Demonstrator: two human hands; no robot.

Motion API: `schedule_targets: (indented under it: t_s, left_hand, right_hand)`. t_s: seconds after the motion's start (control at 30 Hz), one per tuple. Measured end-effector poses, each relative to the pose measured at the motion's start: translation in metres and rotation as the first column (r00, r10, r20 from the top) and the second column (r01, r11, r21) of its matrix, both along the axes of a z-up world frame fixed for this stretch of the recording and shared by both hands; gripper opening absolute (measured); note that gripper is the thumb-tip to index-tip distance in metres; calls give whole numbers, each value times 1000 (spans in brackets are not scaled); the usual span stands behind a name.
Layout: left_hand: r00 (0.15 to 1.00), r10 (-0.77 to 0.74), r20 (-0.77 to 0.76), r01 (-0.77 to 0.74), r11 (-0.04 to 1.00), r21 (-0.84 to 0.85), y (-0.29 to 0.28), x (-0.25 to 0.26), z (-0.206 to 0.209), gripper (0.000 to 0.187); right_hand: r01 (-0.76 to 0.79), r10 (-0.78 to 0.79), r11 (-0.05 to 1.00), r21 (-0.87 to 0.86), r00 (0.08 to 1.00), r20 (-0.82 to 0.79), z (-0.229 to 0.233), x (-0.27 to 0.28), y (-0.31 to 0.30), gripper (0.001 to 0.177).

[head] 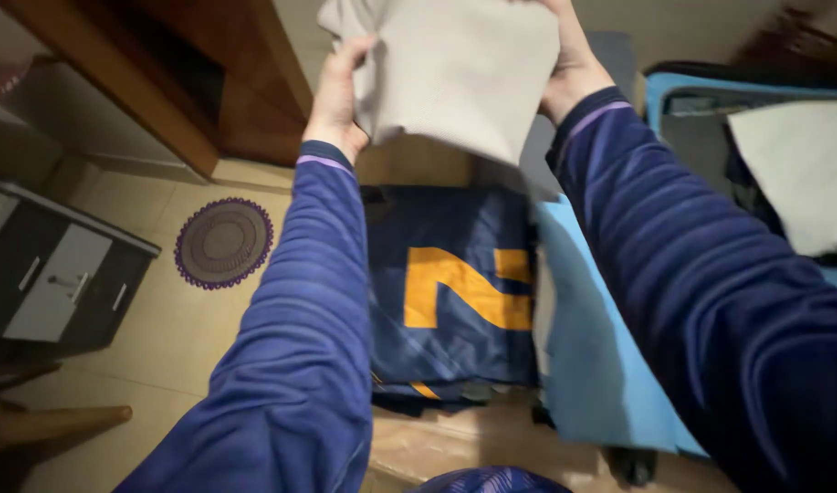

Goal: The person unpacks a suitcase by removing folded clothes and toiletries one by one and placing them on a nearby surface. The person handles shirts, pants, and small items like toothpaste and a box, stacking them neatly on the bed.

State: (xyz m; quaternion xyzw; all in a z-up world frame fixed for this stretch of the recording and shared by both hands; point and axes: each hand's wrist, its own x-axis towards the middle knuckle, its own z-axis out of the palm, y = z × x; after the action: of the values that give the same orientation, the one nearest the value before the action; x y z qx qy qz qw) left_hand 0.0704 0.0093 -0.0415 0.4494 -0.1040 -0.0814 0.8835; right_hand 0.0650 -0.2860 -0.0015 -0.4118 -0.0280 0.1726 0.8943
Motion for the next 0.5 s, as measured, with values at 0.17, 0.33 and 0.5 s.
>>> schedule_targets:
  t_s: [0.17,0.33,0.5]
  left_hand:
    - [962,100,-255,18,906,423,2,-2,-83,61]
    - [973,26,-231,81,894,440,21,4,-93,60]
    - [977,146,-154,-45,852,522,23,24,-81,77]
  right_hand:
    - [170,-305,420,-891,952,38,-40,11,41,69]
    - [510,-117,-13,-860,853,508,-73,-6,59,89]
    - [376,-135,48,-925,920,367,-61,-13,65,86]
